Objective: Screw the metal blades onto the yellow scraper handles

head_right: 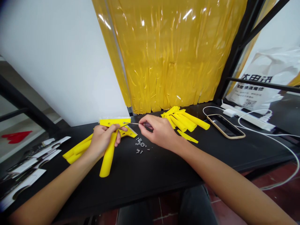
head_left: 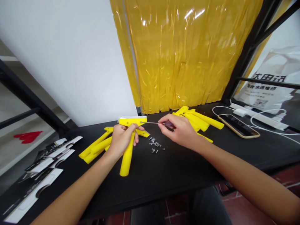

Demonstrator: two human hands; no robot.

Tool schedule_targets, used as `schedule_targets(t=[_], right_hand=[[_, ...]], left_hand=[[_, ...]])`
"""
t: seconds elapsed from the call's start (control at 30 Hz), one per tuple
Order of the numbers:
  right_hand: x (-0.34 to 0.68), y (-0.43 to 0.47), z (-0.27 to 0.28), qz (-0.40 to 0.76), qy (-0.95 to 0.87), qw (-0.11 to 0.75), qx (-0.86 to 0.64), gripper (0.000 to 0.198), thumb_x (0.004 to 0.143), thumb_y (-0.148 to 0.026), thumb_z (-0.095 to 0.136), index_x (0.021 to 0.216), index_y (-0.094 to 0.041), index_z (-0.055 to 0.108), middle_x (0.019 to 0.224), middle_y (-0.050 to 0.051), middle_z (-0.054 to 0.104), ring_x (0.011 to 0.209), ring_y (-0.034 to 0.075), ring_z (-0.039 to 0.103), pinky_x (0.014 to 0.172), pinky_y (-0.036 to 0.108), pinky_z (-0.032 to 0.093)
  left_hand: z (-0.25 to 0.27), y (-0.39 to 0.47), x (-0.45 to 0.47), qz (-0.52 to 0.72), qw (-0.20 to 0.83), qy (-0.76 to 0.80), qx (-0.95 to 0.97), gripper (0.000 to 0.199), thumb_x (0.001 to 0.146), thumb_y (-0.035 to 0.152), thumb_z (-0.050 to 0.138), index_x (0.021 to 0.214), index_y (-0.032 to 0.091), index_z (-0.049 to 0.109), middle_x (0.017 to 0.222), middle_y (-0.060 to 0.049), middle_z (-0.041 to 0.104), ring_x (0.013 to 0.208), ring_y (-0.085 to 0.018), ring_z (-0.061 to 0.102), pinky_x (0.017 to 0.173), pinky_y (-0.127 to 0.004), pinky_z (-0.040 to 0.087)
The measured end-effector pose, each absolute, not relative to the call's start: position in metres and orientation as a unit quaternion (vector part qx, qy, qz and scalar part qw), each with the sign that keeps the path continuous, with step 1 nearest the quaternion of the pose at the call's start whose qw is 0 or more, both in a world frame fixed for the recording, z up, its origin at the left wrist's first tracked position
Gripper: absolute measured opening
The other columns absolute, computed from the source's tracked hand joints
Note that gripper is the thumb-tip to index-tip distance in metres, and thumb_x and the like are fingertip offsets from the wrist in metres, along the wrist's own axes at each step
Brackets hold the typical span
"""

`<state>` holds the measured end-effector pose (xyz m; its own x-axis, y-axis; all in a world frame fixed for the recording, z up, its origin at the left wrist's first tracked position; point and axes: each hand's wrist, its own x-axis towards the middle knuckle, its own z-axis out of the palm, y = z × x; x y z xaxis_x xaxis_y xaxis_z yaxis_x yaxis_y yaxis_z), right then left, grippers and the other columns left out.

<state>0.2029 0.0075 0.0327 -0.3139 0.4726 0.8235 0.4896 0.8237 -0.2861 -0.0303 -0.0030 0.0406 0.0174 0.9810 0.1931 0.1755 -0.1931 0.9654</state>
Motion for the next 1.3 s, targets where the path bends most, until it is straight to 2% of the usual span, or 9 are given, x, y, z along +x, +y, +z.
schedule_targets(t=[0.2, 0.83, 1.17, 1.3], right_hand=[[0.2035, 0.0059, 0.0342, -0.018, -0.816, 0.501, -0.288, 0.008, 0.093, -0.022, 0.061, 0.089, -0.018, 0.066, 0.070, -0.002, 0.067, 0.057, 0.009, 0.054, 0.059, 0.023, 0.042], [0.2044, 0.0059, 0.0331, -0.013, -0.825, 0.494, -0.272, 0.010, 0.096, -0.024, 0.060, 0.092, -0.018, 0.066, 0.070, -0.002, 0.063, 0.057, 0.008, 0.052, 0.058, 0.022, 0.041], [0.2042, 0.0071, 0.0316, -0.028, -0.825, 0.495, -0.272, 0.012, 0.096, -0.026, 0.061, 0.091, -0.018, 0.068, 0.068, -0.002, 0.064, 0.055, 0.008, 0.052, 0.057, 0.022, 0.041], [0.2043, 0.0061, 0.0323, -0.037, -0.825, 0.495, -0.272, 0.014, 0.096, -0.029, 0.062, 0.092, -0.018, 0.069, 0.072, 0.000, 0.070, 0.057, 0.009, 0.057, 0.058, 0.023, 0.044]], left_hand=[[0.0407, -0.0032, -0.0295, 0.499, 0.395, 0.490, 0.596, 0.028, 0.087, 0.031, 0.059, 0.080, 0.009, 0.075, 0.046, -0.004, 0.062, 0.033, -0.012, 0.051, 0.037, -0.024, 0.041], [0.0432, -0.0055, -0.0276, 0.499, 0.358, 0.499, 0.612, 0.028, 0.088, 0.031, 0.059, 0.080, 0.009, 0.075, 0.044, -0.002, 0.060, 0.033, -0.012, 0.051, 0.038, -0.024, 0.042], [0.0425, -0.0044, -0.0298, 0.474, 0.337, 0.518, 0.628, 0.031, 0.089, 0.035, 0.058, 0.084, 0.010, 0.076, 0.045, -0.002, 0.061, 0.035, -0.011, 0.052, 0.039, -0.023, 0.042], [0.0434, -0.0045, -0.0297, 0.473, 0.336, 0.516, 0.631, 0.032, 0.089, 0.035, 0.058, 0.085, 0.010, 0.076, 0.046, -0.002, 0.061, 0.035, -0.011, 0.052, 0.039, -0.023, 0.043]])
